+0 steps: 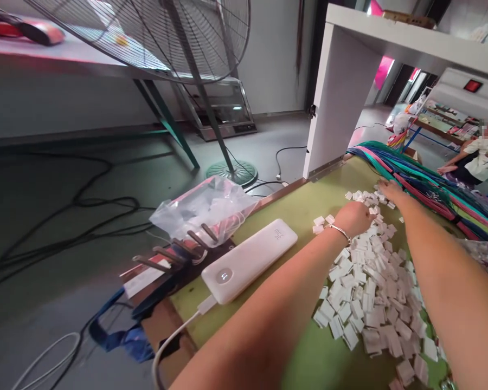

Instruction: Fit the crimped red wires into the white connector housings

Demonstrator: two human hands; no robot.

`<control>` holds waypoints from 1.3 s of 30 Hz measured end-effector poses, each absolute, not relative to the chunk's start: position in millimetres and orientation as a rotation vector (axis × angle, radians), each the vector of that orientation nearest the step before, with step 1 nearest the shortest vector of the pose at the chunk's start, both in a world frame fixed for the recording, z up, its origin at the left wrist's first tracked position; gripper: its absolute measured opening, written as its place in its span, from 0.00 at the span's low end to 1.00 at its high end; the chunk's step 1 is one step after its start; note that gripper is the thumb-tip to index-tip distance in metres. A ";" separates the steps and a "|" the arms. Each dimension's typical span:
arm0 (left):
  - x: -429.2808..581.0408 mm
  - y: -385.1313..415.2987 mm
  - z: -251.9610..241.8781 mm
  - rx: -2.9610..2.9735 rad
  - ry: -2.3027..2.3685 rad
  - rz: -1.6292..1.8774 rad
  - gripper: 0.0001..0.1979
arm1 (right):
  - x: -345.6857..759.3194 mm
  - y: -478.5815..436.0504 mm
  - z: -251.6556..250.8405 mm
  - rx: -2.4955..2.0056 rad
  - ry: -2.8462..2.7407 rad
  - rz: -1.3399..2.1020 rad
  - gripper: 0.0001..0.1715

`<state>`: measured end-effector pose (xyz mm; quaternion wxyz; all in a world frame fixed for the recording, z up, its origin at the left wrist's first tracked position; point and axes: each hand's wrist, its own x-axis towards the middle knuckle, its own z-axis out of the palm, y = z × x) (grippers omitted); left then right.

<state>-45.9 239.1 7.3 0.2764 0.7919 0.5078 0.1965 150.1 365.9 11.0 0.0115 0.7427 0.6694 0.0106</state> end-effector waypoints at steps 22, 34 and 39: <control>-51.5 239.8 9.5 1.979 1.271 0.621 0.25 | 169.9 187.6 72.2 2.318 2.208 -0.689 0.32; -41.3 227.6 20.3 2.136 1.283 0.717 0.19 | 158.2 134.0 46.7 2.320 2.165 -0.723 0.23; -33.5 201.8 46.6 2.216 1.145 0.776 0.14 | 182.0 42.6 84.1 2.456 2.376 -0.495 0.22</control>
